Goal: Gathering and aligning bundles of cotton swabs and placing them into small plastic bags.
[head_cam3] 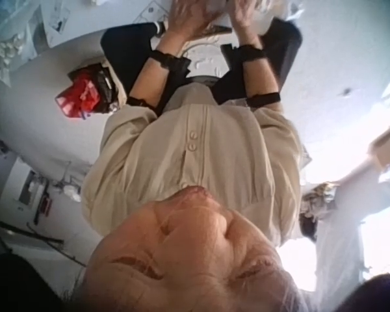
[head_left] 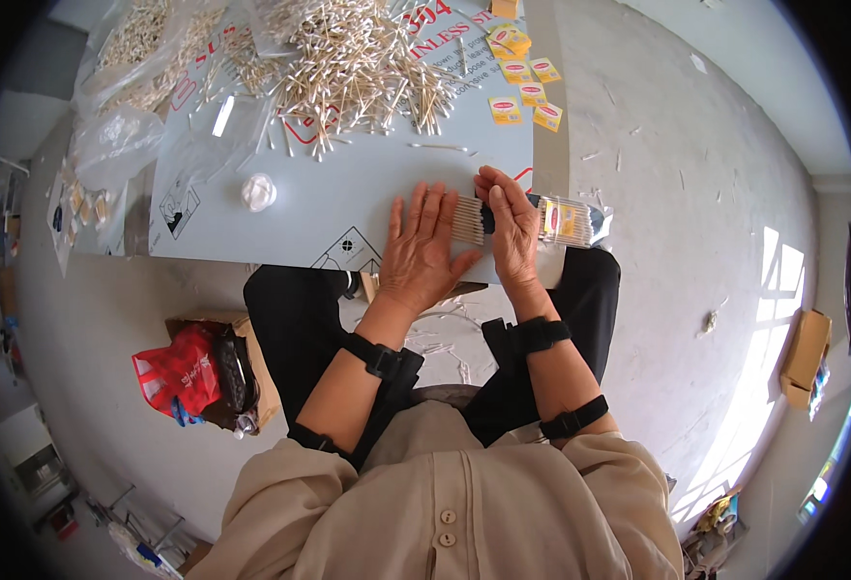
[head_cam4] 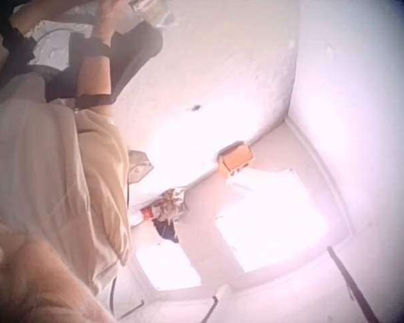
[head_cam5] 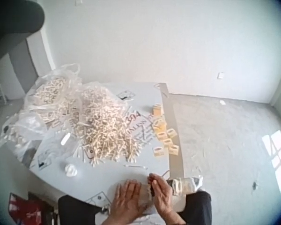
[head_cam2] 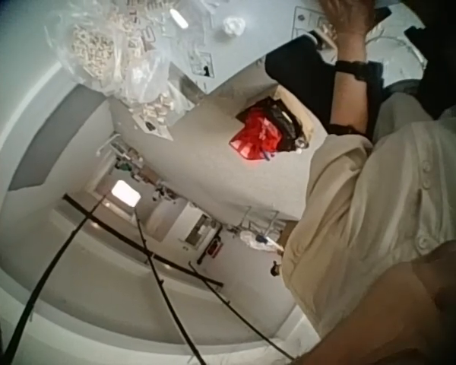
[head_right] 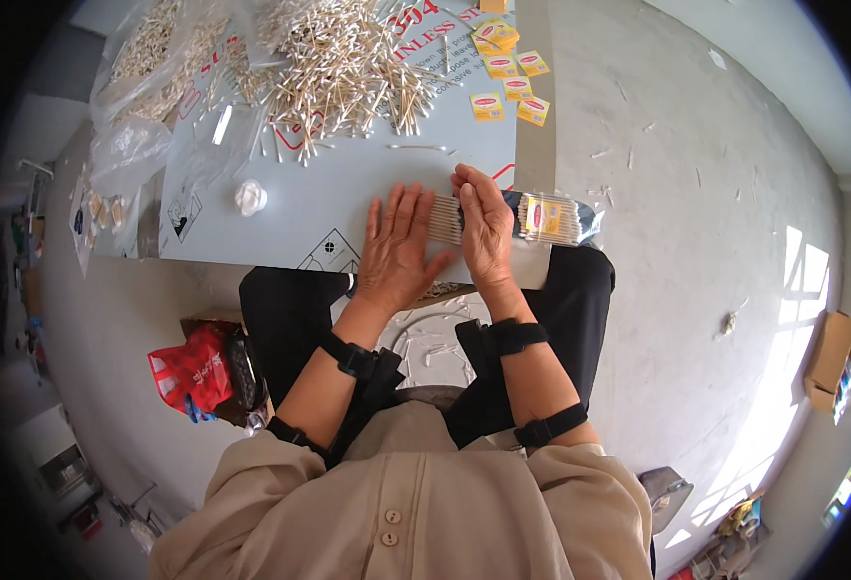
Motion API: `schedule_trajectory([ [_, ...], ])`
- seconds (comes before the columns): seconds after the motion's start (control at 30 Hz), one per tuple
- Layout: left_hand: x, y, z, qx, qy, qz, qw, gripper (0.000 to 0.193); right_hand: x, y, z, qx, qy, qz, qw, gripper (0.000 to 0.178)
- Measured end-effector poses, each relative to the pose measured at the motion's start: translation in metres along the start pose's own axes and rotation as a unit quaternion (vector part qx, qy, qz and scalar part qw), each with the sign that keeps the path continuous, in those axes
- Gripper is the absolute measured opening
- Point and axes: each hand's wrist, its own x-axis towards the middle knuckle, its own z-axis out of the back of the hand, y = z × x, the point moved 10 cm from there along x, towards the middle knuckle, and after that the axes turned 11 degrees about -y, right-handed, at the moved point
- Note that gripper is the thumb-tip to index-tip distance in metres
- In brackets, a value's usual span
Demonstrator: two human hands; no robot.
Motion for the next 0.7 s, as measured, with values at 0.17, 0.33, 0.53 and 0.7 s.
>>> schedule_trajectory([
  [0.17, 0.003, 0.012, 0.017, -0.094, -0.094, 0.007, 0.991, 0.066, -0.01, 0.0, 0.01, 0.073, -0.091, 0.007, 0.993, 0.04],
  [0.33, 0.018, 0.046, 0.019, -0.486, -0.206, 0.185, 0.829, 0.057, -0.015, -0.001, 0.006, 0.062, -0.121, 0.032, 0.99, 0.043],
  [0.53, 0.022, 0.045, -0.01, -0.626, -0.21, 0.251, 0.708, 0.056, -0.013, 0.0, 0.005, 0.035, -0.119, 0.054, 0.991, 0.043],
  [0.7, 0.027, 0.039, -0.013, -0.626, -0.214, 0.253, 0.705, 0.056, -0.002, 0.001, 0.008, 0.045, -0.131, 0.055, 0.989, 0.042],
])
